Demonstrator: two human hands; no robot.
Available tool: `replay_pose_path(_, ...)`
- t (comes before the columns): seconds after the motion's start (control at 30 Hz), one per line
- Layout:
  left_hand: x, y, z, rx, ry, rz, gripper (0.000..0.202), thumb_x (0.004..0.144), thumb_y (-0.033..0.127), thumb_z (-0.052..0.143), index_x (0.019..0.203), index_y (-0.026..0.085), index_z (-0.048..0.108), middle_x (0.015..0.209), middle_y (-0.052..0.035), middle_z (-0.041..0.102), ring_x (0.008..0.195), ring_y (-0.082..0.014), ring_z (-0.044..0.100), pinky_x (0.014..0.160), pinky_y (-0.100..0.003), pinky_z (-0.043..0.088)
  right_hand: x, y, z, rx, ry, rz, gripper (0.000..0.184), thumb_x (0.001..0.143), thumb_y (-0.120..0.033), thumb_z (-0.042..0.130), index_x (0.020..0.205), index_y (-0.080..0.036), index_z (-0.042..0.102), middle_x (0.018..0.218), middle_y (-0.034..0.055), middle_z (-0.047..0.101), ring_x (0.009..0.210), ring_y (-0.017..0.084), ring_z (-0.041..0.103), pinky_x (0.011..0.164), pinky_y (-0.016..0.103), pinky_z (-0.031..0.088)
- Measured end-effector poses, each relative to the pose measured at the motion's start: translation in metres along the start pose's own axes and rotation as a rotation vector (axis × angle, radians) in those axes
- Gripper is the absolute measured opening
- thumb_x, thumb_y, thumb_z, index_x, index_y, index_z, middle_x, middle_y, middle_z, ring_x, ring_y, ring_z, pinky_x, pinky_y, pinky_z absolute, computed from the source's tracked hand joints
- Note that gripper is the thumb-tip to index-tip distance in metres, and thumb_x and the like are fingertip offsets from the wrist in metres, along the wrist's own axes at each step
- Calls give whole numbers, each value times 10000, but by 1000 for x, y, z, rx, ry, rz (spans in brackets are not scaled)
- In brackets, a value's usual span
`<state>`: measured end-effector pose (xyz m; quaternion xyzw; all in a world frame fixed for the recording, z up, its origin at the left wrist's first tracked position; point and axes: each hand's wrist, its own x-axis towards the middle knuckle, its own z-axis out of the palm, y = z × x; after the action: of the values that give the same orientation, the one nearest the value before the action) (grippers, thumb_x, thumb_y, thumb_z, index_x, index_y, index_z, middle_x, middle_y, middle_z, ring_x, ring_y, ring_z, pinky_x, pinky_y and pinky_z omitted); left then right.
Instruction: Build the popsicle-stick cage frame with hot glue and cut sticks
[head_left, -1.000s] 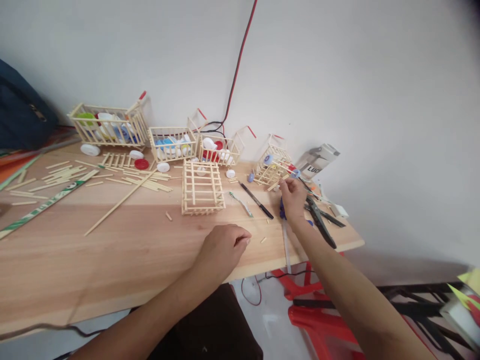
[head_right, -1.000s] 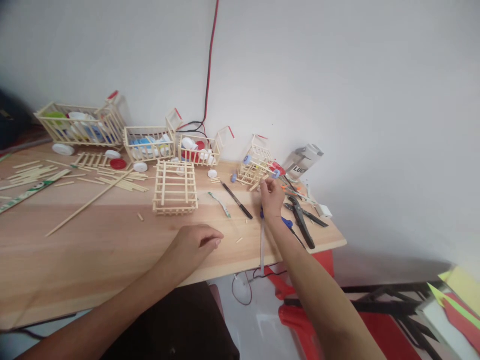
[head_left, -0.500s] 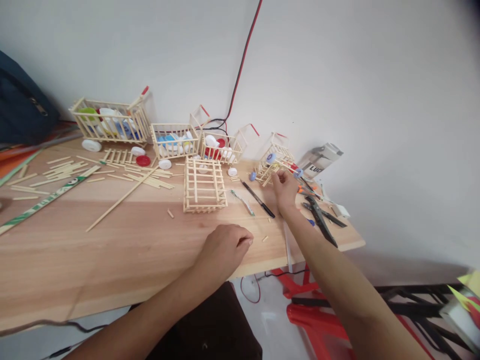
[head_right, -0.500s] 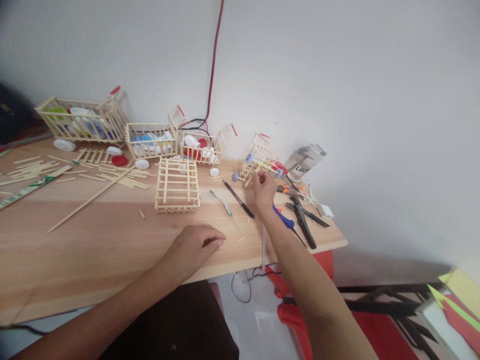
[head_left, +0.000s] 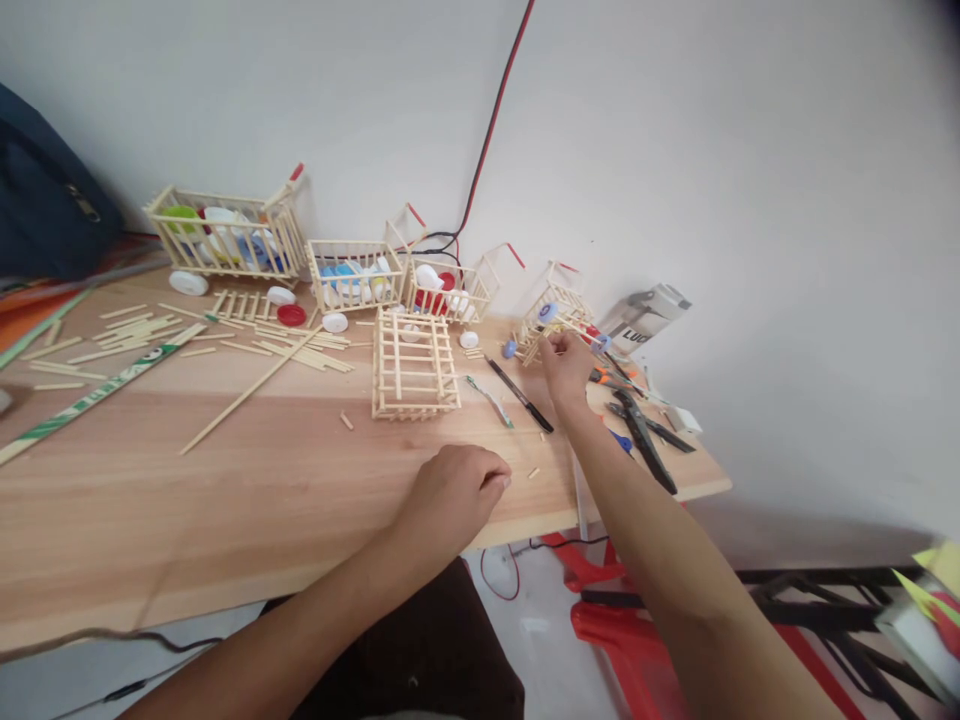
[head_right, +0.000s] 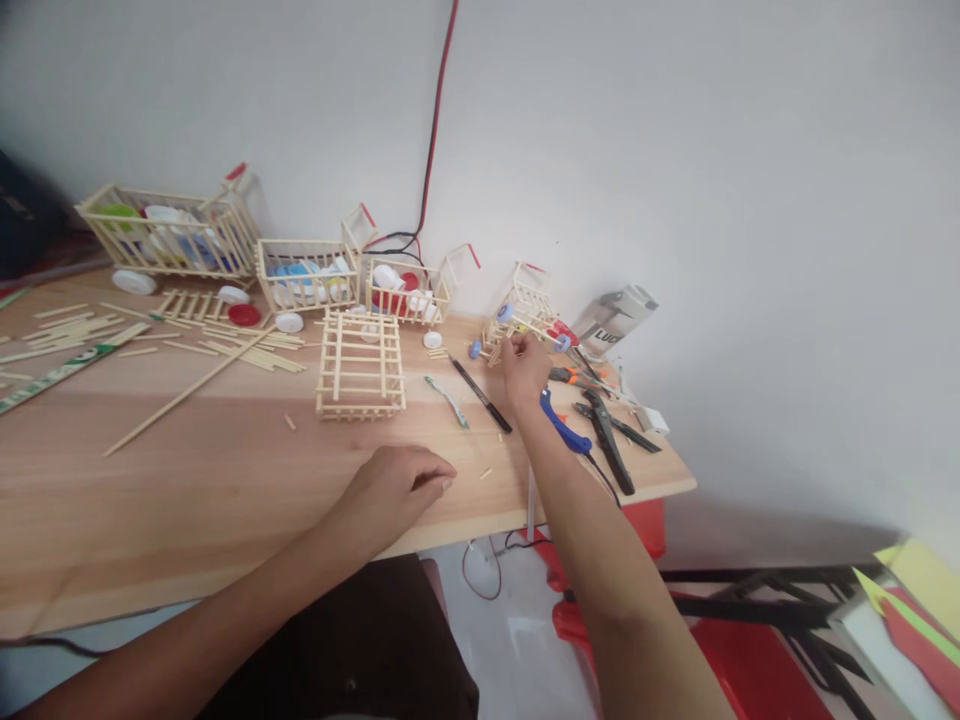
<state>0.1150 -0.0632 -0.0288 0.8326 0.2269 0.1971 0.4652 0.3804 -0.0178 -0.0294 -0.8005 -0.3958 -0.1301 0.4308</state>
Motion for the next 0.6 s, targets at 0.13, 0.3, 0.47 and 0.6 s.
replay_pose_path(0.13,0,0,-1,24,-16,-7,282,790,142,473,546,169,336,573,16,430,619,-128,454,605,-264,253,2,-4,1,-21,15,17,139,757,-307,557,685,-190,577,680,38,631,685,200,561,699,324,406)
replay_pose_path(0.3,-1,0,-1,27,-29,-12,281,791,147,461,572,169,287,556,26,355,592,-114,400,585,-272,214,3,-5,3,-39,21,33,149,749,-320,565,695,-185,595,684,51,645,675,213,577,686,330,412)
replay_pose_path(0.47,0,-3,2,20,-23,7,287,799,157,460,575,169,282,551,27,348,579,-109,386,581,-279,201,5,-4,4,-50,14,22,141,752,-315,564,705,-185,595,679,40,642,640,198,570,648,317,407)
replay_pose_path(0.6,-1,-4,2,15,-22,6,291,791,148,462,571,167,273,542,28,331,572,-107,373,577,-282,191,7,-4,2,-64,9,-13,119,741,-280,566,658,-194,575,633,17,611,613,186,546,640,314,397)
